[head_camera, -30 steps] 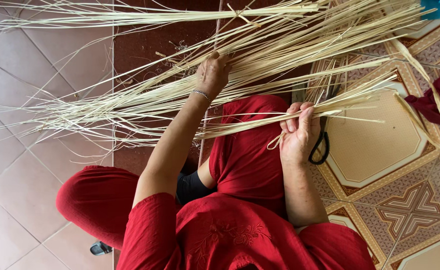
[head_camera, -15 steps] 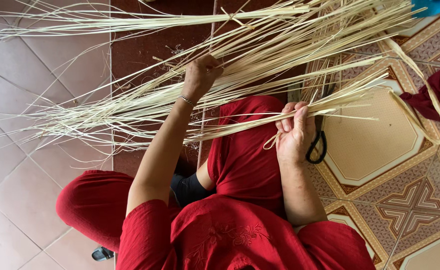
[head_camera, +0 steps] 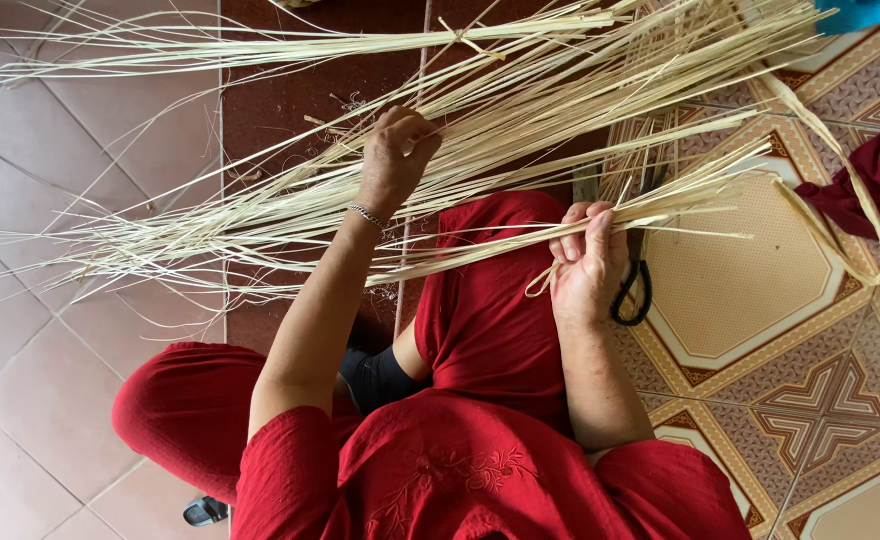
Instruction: The person sits on the floor and uses a knife to split long dried plant fibers into thinner strands. They repeatedly scrape the knife along the fibers, peel off the resulting thin strips, and gather the processed material into a bundle.
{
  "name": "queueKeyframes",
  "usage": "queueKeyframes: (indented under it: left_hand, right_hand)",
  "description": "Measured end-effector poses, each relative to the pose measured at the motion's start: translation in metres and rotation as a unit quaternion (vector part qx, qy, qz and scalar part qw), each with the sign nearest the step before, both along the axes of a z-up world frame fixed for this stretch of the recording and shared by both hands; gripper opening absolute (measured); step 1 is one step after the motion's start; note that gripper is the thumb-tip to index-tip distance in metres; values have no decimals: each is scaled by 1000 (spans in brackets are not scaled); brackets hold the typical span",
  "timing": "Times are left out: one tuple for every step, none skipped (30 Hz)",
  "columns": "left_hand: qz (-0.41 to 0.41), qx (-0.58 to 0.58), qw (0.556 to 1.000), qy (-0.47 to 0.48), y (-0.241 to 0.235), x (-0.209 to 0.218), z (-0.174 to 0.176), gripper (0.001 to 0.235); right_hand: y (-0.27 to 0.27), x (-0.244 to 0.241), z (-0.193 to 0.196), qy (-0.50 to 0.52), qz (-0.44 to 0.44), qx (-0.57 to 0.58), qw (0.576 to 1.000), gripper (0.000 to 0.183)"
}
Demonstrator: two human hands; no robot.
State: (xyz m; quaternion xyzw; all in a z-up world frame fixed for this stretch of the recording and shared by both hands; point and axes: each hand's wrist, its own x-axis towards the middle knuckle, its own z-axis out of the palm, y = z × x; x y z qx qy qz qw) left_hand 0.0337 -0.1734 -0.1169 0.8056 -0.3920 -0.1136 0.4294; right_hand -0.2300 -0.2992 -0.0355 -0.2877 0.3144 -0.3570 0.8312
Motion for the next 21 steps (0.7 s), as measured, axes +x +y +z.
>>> queueKeyframes:
  left_hand:
    - [6,4,1000,24,1,0,4,6]
    - [11,7,999,49,3,0,8,6]
    - [14,17,997,77,6,-1,12,9]
    - [16,28,994,105,10,-2,18,12]
    - [18,38,990,133,14,-4,25,15]
    - [-2,48,993,108,18,-5,32,15]
    - [-22,58,995,84,23,-6,39,15]
    - [-41,68,995,59,29,-6,48,15]
    - [-60,29,994,81,36,-6,57,17]
    - [-80,-11,991,103,42,-3,68,20]
    - [-101,-51,986,126,48,-1,78,24]
    - [-69,-18,991,111,52,-1,89,22]
    - [-38,15,994,97,56,-1,99,21]
    - [-5,48,995,83,60,-1,111,20]
    - [10,21,993,111,66,-2,122,20]
    - [26,-7,990,140,72,-3,132,20]
    - [41,-35,984,168,78,-4,142,20]
    - [35,-58,981,183,84,-4,150,20]
    - [28,-81,976,198,91,-3,158,19]
    - [20,-105,971,213,98,-2,165,19]
    - [43,-97,967,231,108,-1,171,20]
  right_hand:
    - [0,0,0,-1,1,-2,1000,20]
    - [1,1,1,-2,1,-4,1000,20]
    - [1,1,1,-2,1,-7,1000,21]
    - [1,0,1,2,0,-3,1000,20]
    - [1,-1,1,5,-1,1,1000,20]
    - [1,-1,1,9,-3,4,1000,19]
    - [1,-1,1,9,-3,3,1000,19]
    - [0,-1,1,10,-3,2,1000,20]
    - [0,-1,1,10,-2,1,1000,20]
    - [-1,0,2,12,0,-1,1000,20]
    - [-1,1,3,13,3,-2,1000,20]
    - [-2,2,4,15,7,-4,1000,21]
    - [-2,4,6,8,8,-1,1000,20]
    - [-3,7,8,0,11,3,1000,20]
    - [-3,9,11,-8,13,7,1000,20]
    - [-2,12,13,-13,21,8,1000,21]
    - [-2,14,15,-19,29,9,999,22]
    - [-2,16,16,-24,37,10,999,24]
    - [-3,18,17,-34,43,13,998,22]
    - [-3,20,16,-44,48,15,998,22]
    - [-3,22,16,-54,54,17,997,21]
